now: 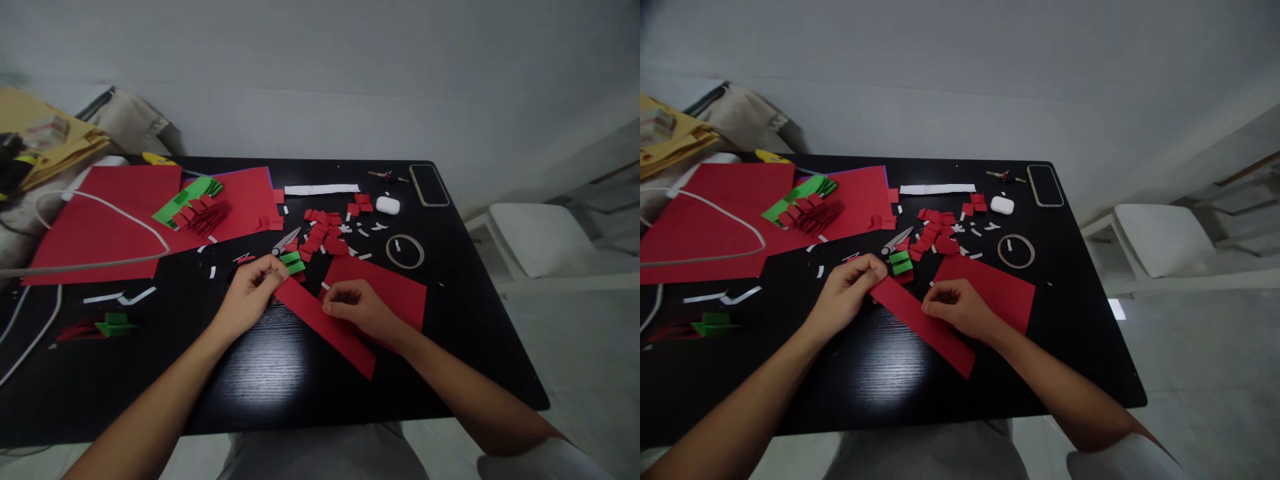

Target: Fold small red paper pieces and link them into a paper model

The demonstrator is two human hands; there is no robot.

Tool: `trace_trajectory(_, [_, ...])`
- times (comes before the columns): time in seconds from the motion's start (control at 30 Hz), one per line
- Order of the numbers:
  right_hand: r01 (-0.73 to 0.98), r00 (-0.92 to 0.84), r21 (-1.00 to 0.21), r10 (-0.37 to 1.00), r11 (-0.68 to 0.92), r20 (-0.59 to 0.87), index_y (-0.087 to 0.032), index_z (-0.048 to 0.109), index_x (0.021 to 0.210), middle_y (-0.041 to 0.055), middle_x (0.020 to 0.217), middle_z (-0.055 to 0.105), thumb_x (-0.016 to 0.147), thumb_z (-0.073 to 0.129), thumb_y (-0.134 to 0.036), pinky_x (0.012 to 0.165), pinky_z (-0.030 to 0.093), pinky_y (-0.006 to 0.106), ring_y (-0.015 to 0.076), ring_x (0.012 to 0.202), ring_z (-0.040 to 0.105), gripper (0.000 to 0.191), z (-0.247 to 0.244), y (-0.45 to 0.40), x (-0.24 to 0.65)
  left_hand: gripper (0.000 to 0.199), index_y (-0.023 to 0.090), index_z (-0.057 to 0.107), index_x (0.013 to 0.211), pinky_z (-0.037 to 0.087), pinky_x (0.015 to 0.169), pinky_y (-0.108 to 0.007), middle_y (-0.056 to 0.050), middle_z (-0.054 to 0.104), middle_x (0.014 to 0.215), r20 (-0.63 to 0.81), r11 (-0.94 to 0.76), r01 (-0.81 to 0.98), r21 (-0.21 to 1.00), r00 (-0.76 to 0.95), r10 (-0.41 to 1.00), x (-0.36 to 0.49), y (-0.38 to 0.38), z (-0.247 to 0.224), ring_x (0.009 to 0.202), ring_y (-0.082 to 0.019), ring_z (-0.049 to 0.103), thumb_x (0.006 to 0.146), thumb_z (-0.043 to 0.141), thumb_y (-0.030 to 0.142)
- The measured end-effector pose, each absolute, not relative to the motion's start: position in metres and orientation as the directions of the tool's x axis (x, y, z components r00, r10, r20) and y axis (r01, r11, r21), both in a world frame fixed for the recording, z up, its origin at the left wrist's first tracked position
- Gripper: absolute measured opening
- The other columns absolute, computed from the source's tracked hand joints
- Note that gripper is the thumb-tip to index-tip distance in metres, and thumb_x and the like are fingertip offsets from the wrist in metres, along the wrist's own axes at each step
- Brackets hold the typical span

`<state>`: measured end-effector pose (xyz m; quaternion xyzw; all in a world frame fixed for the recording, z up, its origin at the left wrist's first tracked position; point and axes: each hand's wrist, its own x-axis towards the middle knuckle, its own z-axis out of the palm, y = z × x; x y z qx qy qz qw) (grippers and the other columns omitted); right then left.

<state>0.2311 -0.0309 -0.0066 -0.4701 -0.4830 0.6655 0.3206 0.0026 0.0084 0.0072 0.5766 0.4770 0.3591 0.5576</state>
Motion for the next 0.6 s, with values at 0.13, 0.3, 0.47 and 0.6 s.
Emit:
trace_trajectory(0.13, [0.012,-0.316,-0.944,0.895,-0.329,-0.316,-0.016,0.071,0.072,-0.0001,0.069,0.064,0.077,0.076,-0.034,0.062,0.038,0.026,0.0127,0.064,0.053,0.018,-0.006,-0.032,0.23,0.03,0.017,0.061,0.078,0.044,0.047,-0.023,0.002,0.059,0.063,-0.266,0.291,-0.009,0.957,0.381,0.886,0.012,0.0,0.002,0.051,-0.011,0.054,0.089,0.067,0.044])
trace_trajectory(0.3, [0.01,-0.324,-0.953,0.9,-0.303,-0.29,-0.017,0.074,0.078,-0.0001,0.073,0.067,0.079,0.077,-0.032,0.066,0.042,0.027,0.0135,0.067,0.057,0.016,-0.007,-0.032,0.23,0.037,0.015,0.062,0.064,0.043,0.04,-0.021,0.002,0.058,0.047,-0.374,0.34,0.157,0.927,0.411,0.831,0.021,-0.008,0.001,0.04,-0.01,0.053,0.082,0.077,0.043])
trace_trajectory(0.47, [0.001,-0.394,-0.926,0.851,-0.378,-0.348,-0.016,0.075,0.082,0.0003,0.075,0.07,0.08,0.078,-0.037,0.068,0.044,0.027,0.0144,0.07,0.062,0.021,-0.008,-0.033,0.229,0.034,0.014,0.064,0.064,0.043,0.039,-0.019,0.001,0.061,0.048,-0.357,0.32,0.16,0.934,0.342,0.869,0.021,-0.007,0.007,0.04,-0.01,0.055,0.078,0.081,0.039])
trace_trajectory(0.6, [-0.032,-0.404,-0.914,0.842,-0.403,-0.357,-0.017,0.072,0.077,0.0006,0.072,0.071,0.079,0.081,-0.04,0.068,0.048,0.028,0.0166,0.069,0.068,0.026,-0.008,-0.034,0.228,0.036,0.013,0.065,0.065,0.044,0.038,-0.02,-0.001,0.064,0.05,-0.336,0.33,0.078,0.941,0.336,0.88,0.021,-0.007,0.006,0.04,-0.01,0.056,0.079,0.08,0.043])
